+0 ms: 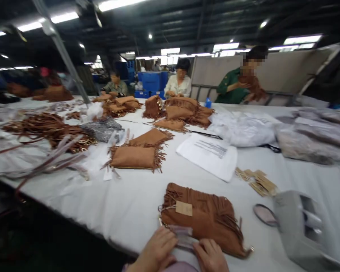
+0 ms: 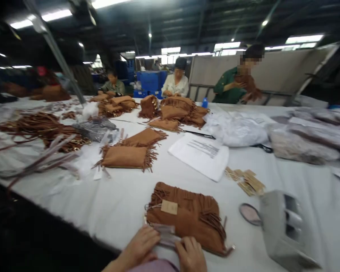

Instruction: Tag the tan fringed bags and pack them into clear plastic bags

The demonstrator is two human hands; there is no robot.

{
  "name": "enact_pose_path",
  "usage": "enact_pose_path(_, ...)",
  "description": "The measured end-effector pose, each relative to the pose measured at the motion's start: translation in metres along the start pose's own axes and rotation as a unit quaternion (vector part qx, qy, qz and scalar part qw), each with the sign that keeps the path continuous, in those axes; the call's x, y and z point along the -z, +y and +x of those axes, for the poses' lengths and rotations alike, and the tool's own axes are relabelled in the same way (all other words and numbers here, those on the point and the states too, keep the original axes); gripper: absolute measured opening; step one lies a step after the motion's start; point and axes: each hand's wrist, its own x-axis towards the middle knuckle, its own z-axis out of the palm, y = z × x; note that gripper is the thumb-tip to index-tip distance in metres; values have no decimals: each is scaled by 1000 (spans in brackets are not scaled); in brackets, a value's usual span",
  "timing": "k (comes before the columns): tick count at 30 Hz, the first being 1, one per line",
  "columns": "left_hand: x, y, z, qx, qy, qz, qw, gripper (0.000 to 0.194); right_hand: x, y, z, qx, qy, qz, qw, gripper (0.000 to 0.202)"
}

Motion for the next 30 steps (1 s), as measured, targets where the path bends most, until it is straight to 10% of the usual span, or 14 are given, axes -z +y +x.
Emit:
enact_pose_path(4, 1, 1, 1, -44, 136, 179, 973, 38, 7, -6, 12, -87, 7, -5, 996, 25)
enact_pose_path(12, 4, 17, 36, -5, 109, 250, 962, 43, 12, -3, 11, -94, 39, 11, 995, 17)
enact_pose_path(17, -2, 9, 39, -9, 150, 285, 947, 44, 26, 18, -7, -119, 39, -95, 988, 49)
enact_pose_path(30, 20, 14, 51, -24, 12, 262, 965, 33, 28, 19, 12, -220, -92, -27, 971, 75)
